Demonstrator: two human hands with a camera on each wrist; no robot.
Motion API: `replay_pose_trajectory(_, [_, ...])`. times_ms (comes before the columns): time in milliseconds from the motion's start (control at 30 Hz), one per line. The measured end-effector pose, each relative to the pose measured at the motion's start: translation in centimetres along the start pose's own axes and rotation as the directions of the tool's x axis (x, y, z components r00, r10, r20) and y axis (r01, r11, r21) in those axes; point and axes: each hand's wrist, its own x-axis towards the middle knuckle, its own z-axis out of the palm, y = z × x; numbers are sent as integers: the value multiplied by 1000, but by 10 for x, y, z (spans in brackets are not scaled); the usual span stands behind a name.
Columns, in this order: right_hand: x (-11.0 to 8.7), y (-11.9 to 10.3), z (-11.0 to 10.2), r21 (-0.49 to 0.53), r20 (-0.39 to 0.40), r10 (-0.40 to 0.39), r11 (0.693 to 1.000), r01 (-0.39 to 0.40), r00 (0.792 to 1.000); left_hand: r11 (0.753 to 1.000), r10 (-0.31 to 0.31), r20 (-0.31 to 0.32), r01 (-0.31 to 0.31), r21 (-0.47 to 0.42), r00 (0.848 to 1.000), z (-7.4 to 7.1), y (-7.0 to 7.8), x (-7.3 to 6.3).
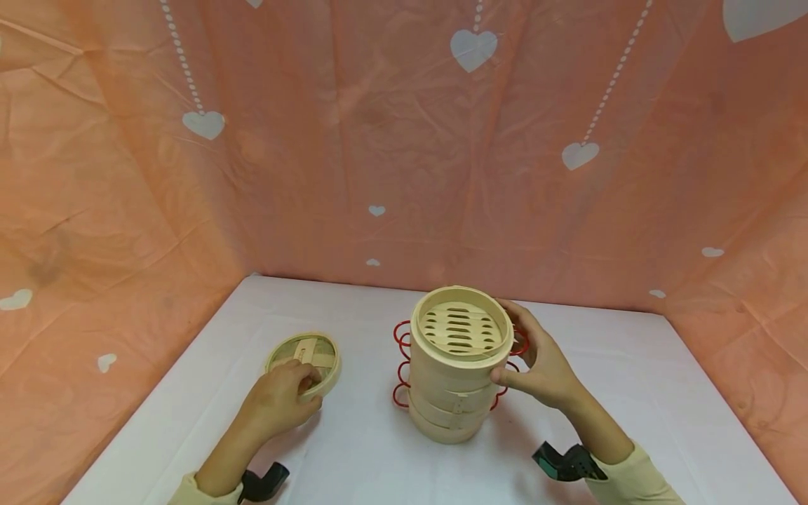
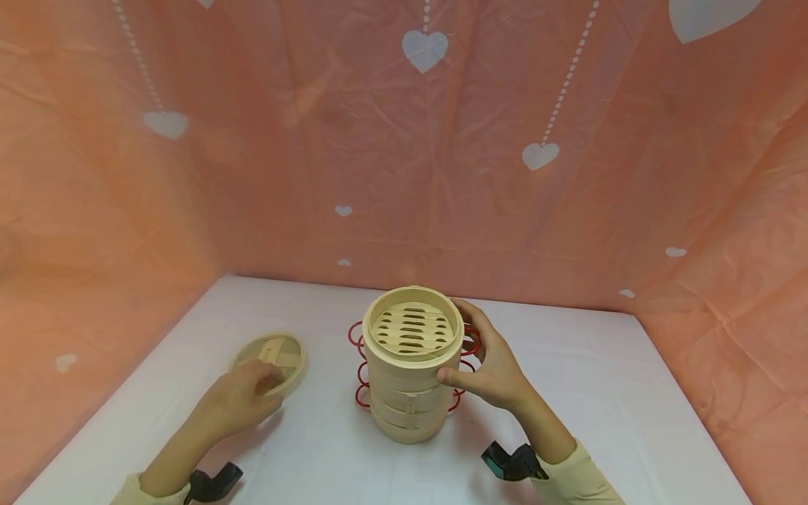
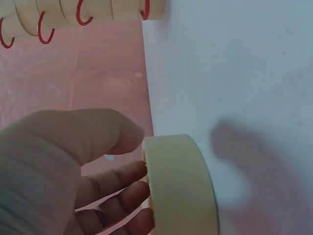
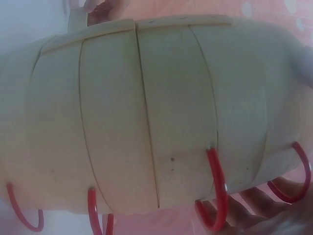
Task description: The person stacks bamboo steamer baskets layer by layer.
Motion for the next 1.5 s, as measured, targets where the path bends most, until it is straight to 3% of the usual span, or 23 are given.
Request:
replay_pose_trajectory(700, [1, -3, 1, -22, -1, 15, 1000, -15, 1000, 1000, 14, -24, -14, 12, 1000, 9, -7, 3])
replay_pose_trajectory(1067, [0, -3, 1, -31, -10, -17, 999, 16, 1000, 997, 75, -65, -73, 32, 995, 10, -7, 6])
replay_pose_trajectory(1267, [0, -2, 1, -38, -15, 2, 999, -2, 1000, 996, 76, -82, -73, 44, 994, 8, -8, 7])
replay_pose_trajectory(1400, [0, -3, 2, -41, -16, 22, 999, -22, 1000, 993, 110, -138, -102, 65, 984, 6, -10, 10])
replay_pose_trajectory(1500, [0, -2, 2, -41, -19, 20, 999, -21, 1000, 981, 179, -197, -161, 106, 964, 3, -11, 12])
